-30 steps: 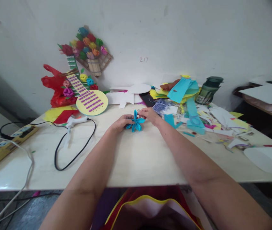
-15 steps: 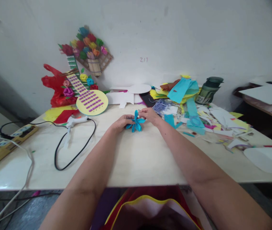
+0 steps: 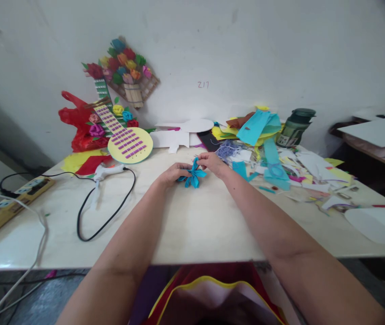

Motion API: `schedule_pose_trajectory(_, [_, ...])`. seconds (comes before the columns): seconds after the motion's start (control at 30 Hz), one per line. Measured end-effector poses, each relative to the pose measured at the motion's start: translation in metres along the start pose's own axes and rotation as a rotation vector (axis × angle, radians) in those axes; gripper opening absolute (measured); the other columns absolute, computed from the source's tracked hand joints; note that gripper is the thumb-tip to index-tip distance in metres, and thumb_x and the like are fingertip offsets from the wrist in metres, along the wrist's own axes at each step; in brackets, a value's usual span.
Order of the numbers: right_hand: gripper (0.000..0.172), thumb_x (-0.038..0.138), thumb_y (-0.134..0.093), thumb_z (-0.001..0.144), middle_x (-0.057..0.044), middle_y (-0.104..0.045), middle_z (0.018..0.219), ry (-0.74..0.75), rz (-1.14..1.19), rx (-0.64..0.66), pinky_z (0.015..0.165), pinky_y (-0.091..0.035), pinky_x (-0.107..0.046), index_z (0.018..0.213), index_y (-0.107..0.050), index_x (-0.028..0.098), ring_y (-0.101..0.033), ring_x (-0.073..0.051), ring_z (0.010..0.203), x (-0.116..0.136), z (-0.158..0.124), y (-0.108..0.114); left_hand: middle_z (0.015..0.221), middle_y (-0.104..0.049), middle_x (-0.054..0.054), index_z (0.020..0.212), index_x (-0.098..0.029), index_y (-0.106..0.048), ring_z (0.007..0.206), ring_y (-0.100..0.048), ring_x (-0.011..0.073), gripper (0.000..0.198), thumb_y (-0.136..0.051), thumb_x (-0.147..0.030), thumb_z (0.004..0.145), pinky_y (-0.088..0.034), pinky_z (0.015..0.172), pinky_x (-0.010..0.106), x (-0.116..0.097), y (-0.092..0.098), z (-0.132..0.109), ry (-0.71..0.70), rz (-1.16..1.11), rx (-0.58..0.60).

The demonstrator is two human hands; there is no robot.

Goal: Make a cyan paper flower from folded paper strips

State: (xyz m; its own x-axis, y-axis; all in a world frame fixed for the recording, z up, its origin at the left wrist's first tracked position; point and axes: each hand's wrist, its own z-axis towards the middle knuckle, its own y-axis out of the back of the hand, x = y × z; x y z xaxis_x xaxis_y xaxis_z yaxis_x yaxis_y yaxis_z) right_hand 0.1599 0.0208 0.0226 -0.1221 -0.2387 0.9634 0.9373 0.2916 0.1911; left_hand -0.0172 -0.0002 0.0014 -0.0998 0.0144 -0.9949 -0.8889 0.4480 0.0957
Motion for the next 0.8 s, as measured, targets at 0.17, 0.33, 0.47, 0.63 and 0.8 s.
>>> schedule_pose_trajectory(0.17, [0.004,0.015,-0.054,0.056,0.006,-0.046,0.041,-0.001,0.023,-0.078,0.044,-0.034,-0.020,0.054,-0.056,0.014,-0.039,-0.006,0.041,-0.001,0.001,0.000,0.068,-0.063,0.002,0.099,-0.015,-0.064,0.053,-0.051,0.0101,0.045,-0.067,-0.020,0.054,-0.034,0.050,0.023,-0.003,-0.003,-0.003,-0.012,-0.090,-0.110])
schedule_pose_trajectory(0.33, [0.003,0.016,-0.055,0.056,0.003,-0.054,0.046,-0.023,0.092,-0.154,0.043,-0.038,-0.020,0.054,-0.056,0.014,-0.041,-0.006,0.041,-0.004,0.005,0.003,0.065,-0.060,0.000,0.096,-0.017,-0.064,0.048,-0.047,0.0084,0.043,-0.069,-0.024,0.054,-0.027,0.044,0.022,-0.002,-0.004,-0.002,-0.033,-0.110,-0.289])
schedule_pose_trajectory(0.47, [0.005,0.017,-0.056,0.057,0.001,-0.057,0.051,-0.019,0.152,-0.128,0.043,-0.039,-0.020,0.058,-0.058,0.013,-0.042,-0.006,0.042,-0.010,0.009,0.005,0.063,-0.060,0.000,0.081,-0.015,-0.064,0.049,-0.046,0.0081,0.028,-0.068,-0.024,0.055,-0.030,0.047,0.022,-0.001,-0.004,0.001,-0.083,-0.145,-0.278])
schedule_pose_trajectory(0.63, [0.015,0.017,-0.056,0.056,0.000,-0.059,0.054,-0.070,0.191,-0.060,0.040,-0.037,-0.020,0.068,-0.064,0.012,-0.042,-0.007,0.043,-0.012,0.008,0.007,0.062,-0.060,0.000,0.075,-0.013,-0.063,0.050,-0.046,0.0083,0.023,-0.067,-0.022,0.054,-0.031,0.049,0.023,0.000,-0.003,0.001,-0.073,-0.124,-0.266])
schedule_pose_trajectory(0.8, [0.007,0.017,-0.057,0.055,0.000,-0.059,0.051,-0.102,0.167,-0.025,0.041,-0.036,-0.019,0.057,-0.061,0.013,-0.043,-0.006,0.044,-0.012,0.007,0.008,0.064,-0.060,0.001,0.076,-0.012,-0.063,0.054,-0.049,0.0103,0.025,-0.068,-0.024,0.054,-0.034,0.052,0.024,-0.001,-0.004,-0.001,-0.069,-0.130,-0.247])
